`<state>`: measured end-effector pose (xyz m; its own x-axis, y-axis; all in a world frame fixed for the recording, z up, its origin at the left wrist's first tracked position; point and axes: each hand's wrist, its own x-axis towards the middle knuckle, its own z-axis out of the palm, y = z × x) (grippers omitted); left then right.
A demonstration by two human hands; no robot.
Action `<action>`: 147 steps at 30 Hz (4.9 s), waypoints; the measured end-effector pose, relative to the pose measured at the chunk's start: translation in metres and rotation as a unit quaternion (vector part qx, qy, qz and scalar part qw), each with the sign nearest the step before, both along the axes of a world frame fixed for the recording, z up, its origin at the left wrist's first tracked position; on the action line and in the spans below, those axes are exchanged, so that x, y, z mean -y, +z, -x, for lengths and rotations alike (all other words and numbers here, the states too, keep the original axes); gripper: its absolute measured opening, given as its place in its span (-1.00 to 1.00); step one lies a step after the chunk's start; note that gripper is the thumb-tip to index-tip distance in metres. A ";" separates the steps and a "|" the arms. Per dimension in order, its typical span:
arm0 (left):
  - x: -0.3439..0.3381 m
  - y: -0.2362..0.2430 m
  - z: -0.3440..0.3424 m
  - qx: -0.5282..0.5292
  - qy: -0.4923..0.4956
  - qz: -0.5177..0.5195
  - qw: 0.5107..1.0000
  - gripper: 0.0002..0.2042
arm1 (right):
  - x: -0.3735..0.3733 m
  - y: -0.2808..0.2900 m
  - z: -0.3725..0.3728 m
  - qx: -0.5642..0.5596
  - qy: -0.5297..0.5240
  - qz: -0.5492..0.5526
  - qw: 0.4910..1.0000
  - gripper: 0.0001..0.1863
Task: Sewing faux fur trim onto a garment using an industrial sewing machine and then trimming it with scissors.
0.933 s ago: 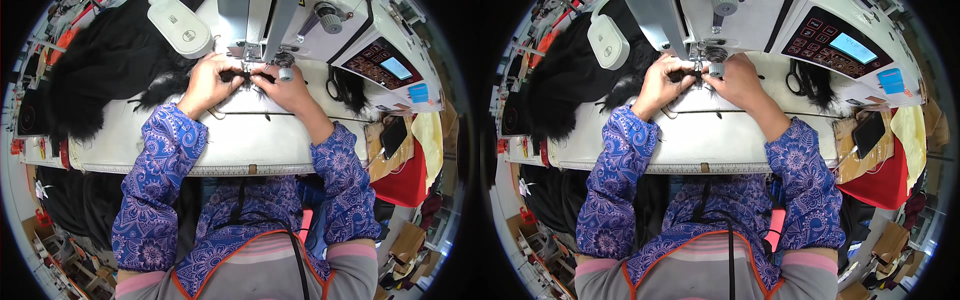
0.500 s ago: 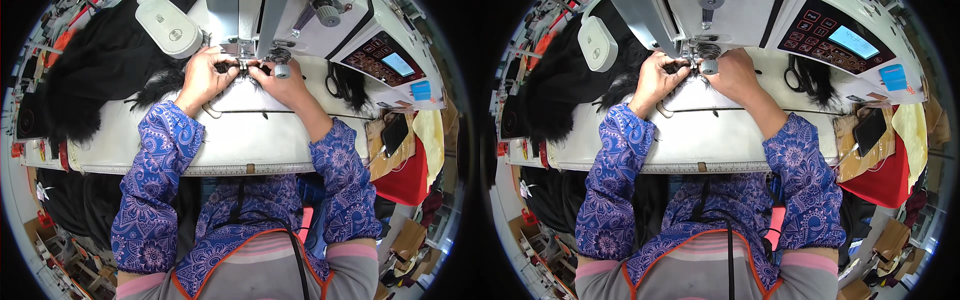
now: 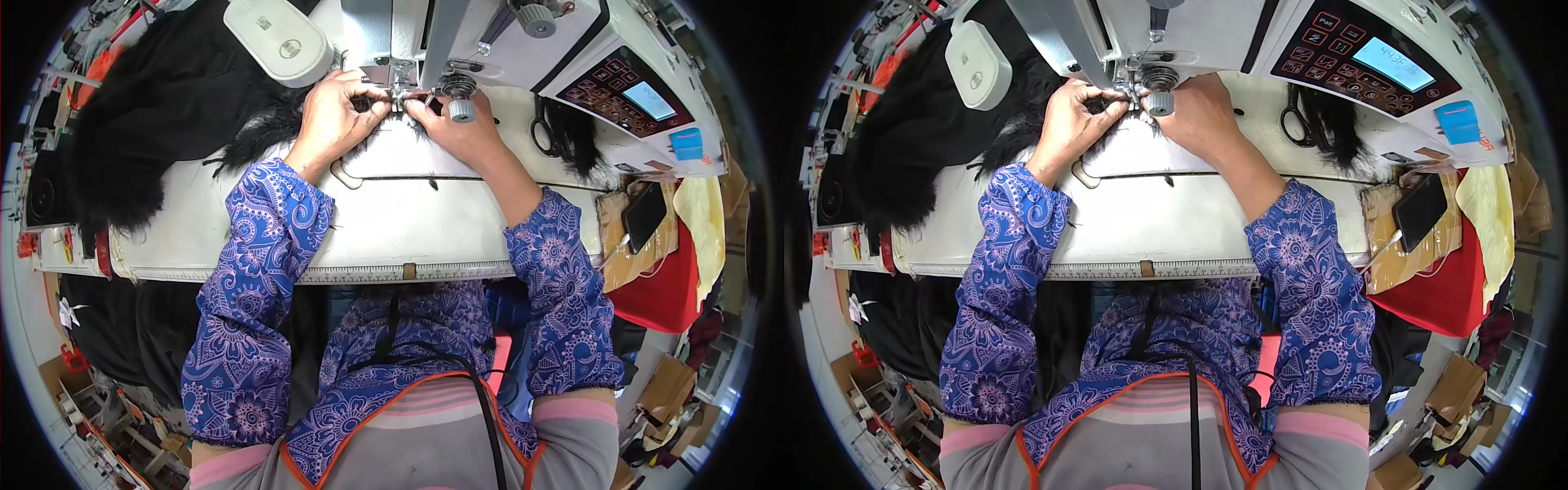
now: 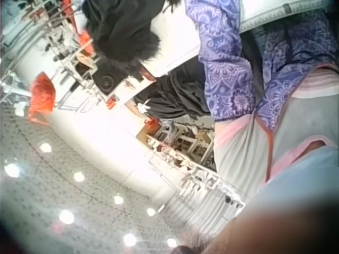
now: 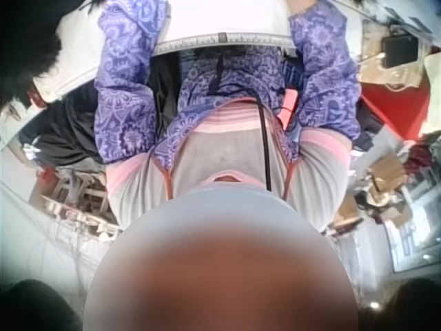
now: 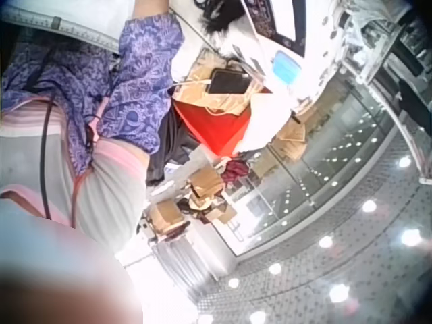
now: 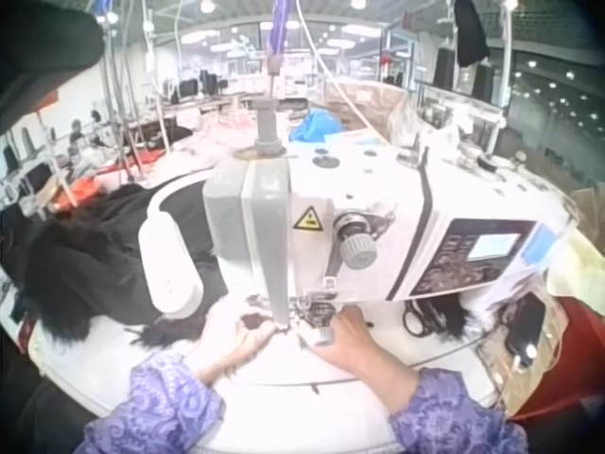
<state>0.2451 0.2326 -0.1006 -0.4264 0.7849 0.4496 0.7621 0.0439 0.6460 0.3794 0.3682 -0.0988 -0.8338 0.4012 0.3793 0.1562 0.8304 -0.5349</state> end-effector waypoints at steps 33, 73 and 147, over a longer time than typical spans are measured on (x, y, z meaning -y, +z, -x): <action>0.047 0.019 -0.113 0.017 -0.131 0.007 0.991 -0.65 | 0.058 0.020 -0.117 -0.012 0.089 0.095 0.991 -0.83; 0.092 0.014 -0.113 0.233 0.101 0.007 0.967 -0.87 | -0.002 0.074 -0.223 0.260 -0.111 0.202 0.938 -0.54; 0.027 -0.014 -0.261 0.213 -0.161 -0.021 0.963 -0.83 | 0.183 0.003 -0.362 0.113 -0.242 0.403 0.875 -0.62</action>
<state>0.5065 0.2057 -0.1141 -0.3168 0.8919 0.3227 0.3973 -0.1842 0.8990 0.7417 0.1852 -0.0959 -0.5088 0.7896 -0.3431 0.5637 0.0043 -0.8260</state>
